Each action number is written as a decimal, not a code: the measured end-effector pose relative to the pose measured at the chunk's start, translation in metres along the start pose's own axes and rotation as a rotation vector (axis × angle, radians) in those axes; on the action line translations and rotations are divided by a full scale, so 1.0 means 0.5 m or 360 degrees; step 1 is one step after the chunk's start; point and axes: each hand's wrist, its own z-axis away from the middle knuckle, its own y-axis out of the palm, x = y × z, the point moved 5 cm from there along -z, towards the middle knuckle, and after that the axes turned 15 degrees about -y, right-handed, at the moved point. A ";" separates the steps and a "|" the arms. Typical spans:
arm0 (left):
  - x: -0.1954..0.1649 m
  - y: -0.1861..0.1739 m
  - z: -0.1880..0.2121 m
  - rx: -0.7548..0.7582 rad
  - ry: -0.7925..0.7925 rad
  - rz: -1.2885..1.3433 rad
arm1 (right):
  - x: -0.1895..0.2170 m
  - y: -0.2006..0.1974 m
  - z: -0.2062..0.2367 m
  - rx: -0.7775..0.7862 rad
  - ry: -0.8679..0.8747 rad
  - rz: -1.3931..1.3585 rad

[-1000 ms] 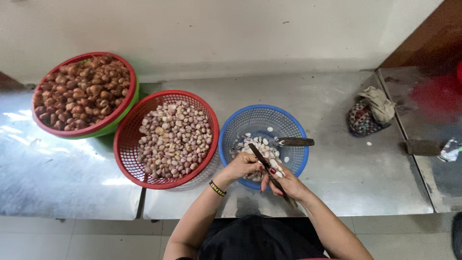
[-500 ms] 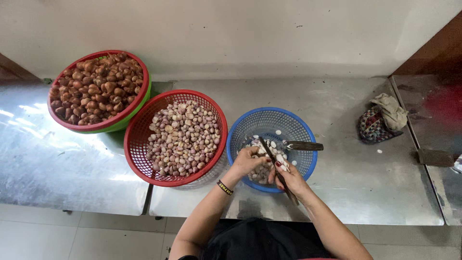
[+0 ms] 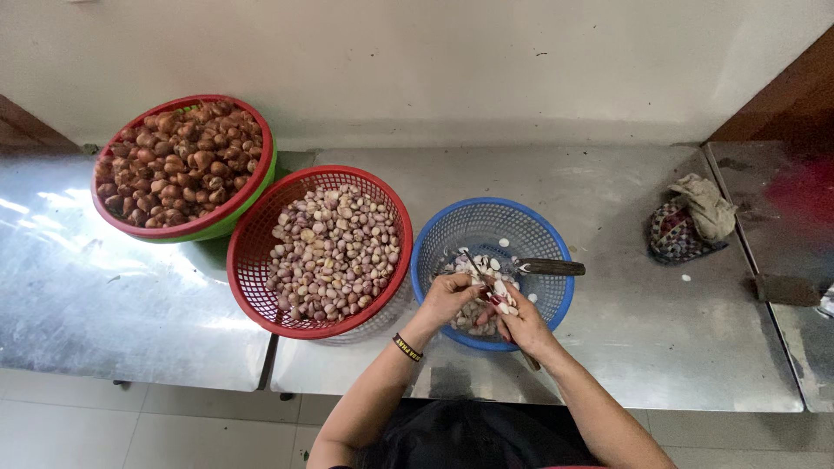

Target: The person sits at a stainless steel work table and peels garlic cloves one at a time, using a small knife to trim and remove the skins over a blue perforated basket. Peeled cloves are placed in a red basket beside them, with unpeeled cloves in a larger green basket and trimmings accumulating in the blue basket.

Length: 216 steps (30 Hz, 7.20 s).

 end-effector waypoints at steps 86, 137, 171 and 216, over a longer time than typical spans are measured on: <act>0.032 -0.007 0.024 0.0594 -0.0367 0.0904 | 0.038 0.035 0.016 -0.0061 -0.0402 0.0405; 0.031 -0.028 -0.003 0.0149 -0.0370 0.0809 | 0.069 0.032 0.030 -0.0042 -0.0593 0.0581; 0.042 -0.009 0.005 0.0213 -0.0472 0.0989 | 0.032 0.027 -0.021 -0.0090 -0.0611 0.0373; -0.023 -0.052 0.046 -0.0838 0.0278 -0.1182 | 0.018 0.005 -0.025 -0.0143 0.0313 0.0064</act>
